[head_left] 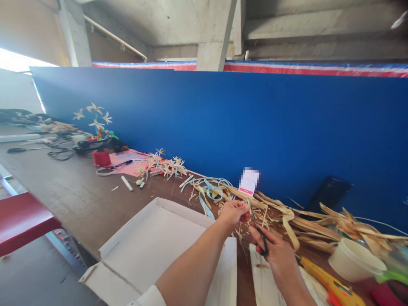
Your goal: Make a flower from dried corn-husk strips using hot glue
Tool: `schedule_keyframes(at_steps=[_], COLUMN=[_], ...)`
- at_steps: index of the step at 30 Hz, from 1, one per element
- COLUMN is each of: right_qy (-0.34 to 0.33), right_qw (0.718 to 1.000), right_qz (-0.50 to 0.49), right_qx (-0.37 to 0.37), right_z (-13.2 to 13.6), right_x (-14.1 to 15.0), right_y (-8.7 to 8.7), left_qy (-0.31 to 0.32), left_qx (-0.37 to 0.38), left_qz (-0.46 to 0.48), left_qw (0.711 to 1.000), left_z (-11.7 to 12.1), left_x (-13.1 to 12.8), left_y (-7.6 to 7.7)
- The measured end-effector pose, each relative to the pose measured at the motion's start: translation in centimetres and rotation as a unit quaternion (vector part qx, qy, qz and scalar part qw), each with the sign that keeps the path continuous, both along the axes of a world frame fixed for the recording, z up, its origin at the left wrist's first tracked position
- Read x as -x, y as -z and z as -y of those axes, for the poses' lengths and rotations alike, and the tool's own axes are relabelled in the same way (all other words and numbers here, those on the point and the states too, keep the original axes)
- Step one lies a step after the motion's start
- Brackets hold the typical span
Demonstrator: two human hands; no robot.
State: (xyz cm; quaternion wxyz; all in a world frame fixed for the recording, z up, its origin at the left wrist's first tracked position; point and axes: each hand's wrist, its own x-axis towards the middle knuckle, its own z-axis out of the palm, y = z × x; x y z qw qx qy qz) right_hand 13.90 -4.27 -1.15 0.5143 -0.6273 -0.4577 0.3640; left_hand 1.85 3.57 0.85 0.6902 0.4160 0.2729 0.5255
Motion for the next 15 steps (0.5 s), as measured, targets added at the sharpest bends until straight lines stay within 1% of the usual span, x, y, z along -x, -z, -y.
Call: schedule_keyframes(at_steps=[6,11,15], right_qy=[0.004,0.024,0.030], right_qw=[1.000,1.000,0.999], right_qz=[-0.007,-0.014,-0.011], right_qx=[-0.002,0.001,-0.009], right_z=[0.1,0.4,0.7], right_x=[0.4,1.2,1.7], right_y=[-0.2,-0.9,-1.5], left_qy=[-0.002,0.009,0.002], left_qx=[0.000,-0.010,0.000], left_qz=[0.000,0.003,-0.004], left_qw=[1.000,1.000,1.000], left_z=[-0.1,-0.4,-0.5], left_x=[-0.1,-0.2,-0.3], left_y=[0.1,0.5,0.6])
